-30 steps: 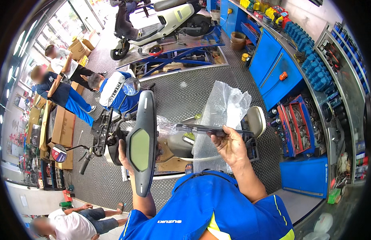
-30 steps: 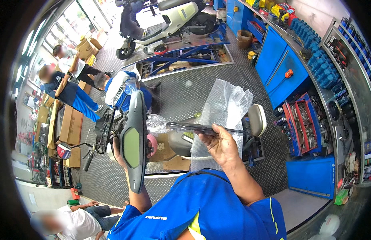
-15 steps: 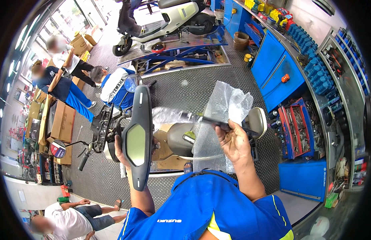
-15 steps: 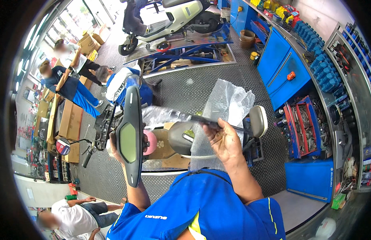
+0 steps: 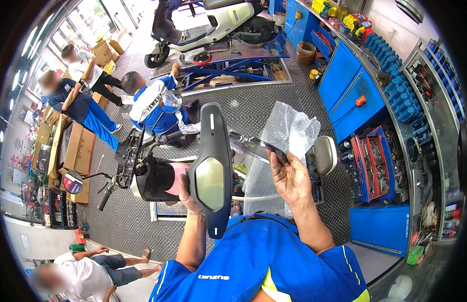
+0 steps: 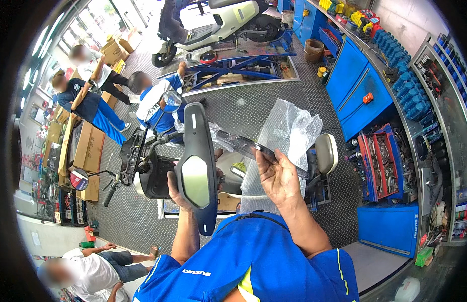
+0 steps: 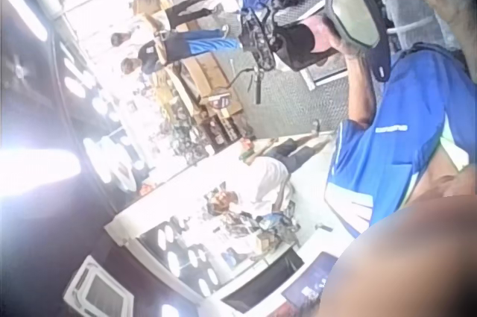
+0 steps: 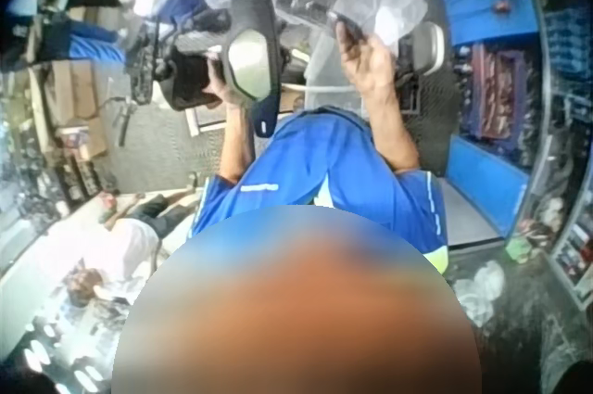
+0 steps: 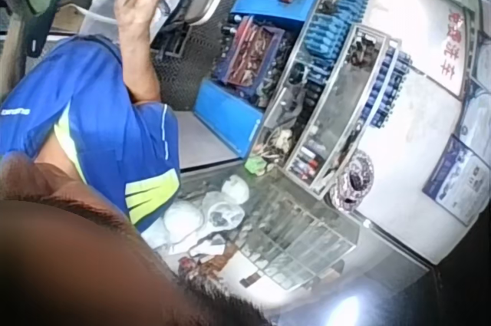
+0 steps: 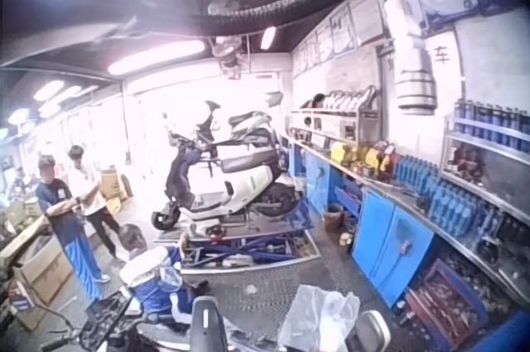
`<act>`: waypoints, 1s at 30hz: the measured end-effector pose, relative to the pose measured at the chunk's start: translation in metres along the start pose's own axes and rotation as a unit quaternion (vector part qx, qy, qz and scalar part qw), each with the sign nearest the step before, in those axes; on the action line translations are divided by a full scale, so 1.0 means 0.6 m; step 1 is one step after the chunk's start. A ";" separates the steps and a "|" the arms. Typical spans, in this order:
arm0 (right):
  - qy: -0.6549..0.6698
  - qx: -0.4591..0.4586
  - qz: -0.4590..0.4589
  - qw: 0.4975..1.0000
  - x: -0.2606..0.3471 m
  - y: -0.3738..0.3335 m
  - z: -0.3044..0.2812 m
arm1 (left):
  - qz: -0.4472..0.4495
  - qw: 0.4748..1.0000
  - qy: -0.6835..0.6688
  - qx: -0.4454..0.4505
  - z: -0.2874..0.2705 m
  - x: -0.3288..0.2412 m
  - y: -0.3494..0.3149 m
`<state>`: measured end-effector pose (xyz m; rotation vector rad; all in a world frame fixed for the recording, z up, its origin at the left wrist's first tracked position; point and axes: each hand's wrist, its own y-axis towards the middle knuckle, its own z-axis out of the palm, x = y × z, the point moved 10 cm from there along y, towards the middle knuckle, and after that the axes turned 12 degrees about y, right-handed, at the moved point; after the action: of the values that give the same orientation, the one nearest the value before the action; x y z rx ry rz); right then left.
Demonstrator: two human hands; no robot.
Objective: The person assembles a motorcycle dashboard by removing a plastic panel from bubble wrap, cutting a cable tie with scissors, and fitting a digital meter into the housing.
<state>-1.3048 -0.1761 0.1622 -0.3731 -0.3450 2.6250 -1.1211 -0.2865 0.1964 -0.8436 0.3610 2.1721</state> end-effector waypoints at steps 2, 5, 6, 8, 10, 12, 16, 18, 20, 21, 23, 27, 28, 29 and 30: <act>0.003 0.015 0.010 1.000 -0.005 -0.005 -0.001 | -0.019 0.999 -0.008 0.037 0.005 0.011 0.005; -0.002 -0.006 0.013 1.000 -0.024 -0.011 -0.013 | -0.017 0.998 -0.044 0.049 0.013 0.016 0.011; 0.001 -0.009 0.011 1.000 -0.028 -0.014 -0.014 | -0.016 0.996 -0.065 0.052 0.020 0.017 0.014; 0.006 -0.014 0.009 1.000 -0.033 -0.019 -0.014 | 0.010 0.995 -0.072 0.064 0.028 0.008 0.022; 0.022 -0.023 0.014 0.999 -0.033 -0.019 -0.015 | 0.048 0.996 -0.062 0.037 0.011 0.001 0.033; 0.021 -0.022 0.002 1.000 -0.029 -0.022 -0.014 | 0.059 0.997 -0.059 0.005 -0.008 -0.004 0.035; 0.006 0.009 0.031 0.999 -0.047 -0.024 -0.016 | 0.078 0.991 -0.103 0.022 -0.023 -0.014 0.038; -0.022 0.026 0.024 0.999 -0.049 -0.021 -0.020 | 0.090 0.985 -0.139 0.054 -0.016 -0.024 0.034; -0.054 0.035 0.000 0.998 -0.051 -0.026 -0.012 | 0.096 0.978 -0.181 0.032 -0.018 -0.037 0.032; -0.075 0.040 -0.006 0.996 -0.056 -0.029 -0.006 | 0.103 0.972 -0.207 0.038 -0.016 -0.048 0.032; -0.119 0.068 -0.017 0.990 -0.056 -0.035 0.002 | 0.116 0.953 -0.266 0.086 -0.013 -0.070 0.031; -0.189 0.104 -0.008 0.976 -0.045 -0.051 0.017 | 0.112 0.926 -0.349 0.093 -0.018 -0.114 0.018; -0.201 0.111 -0.001 0.973 -0.045 -0.055 0.017 | 0.117 0.931 -0.328 0.112 -0.016 -0.122 0.013; -0.218 0.117 -0.003 0.969 -0.041 -0.054 0.015 | 0.127 0.936 -0.308 0.118 -0.014 -0.126 0.012; -0.237 0.123 -0.005 0.964 -0.037 -0.050 0.012 | 0.137 0.939 -0.288 0.125 -0.009 -0.129 0.010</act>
<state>-1.2760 -0.1619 0.1825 0.3455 -0.1644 2.6806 -1.0850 -0.3363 0.2440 0.0047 0.4566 2.4382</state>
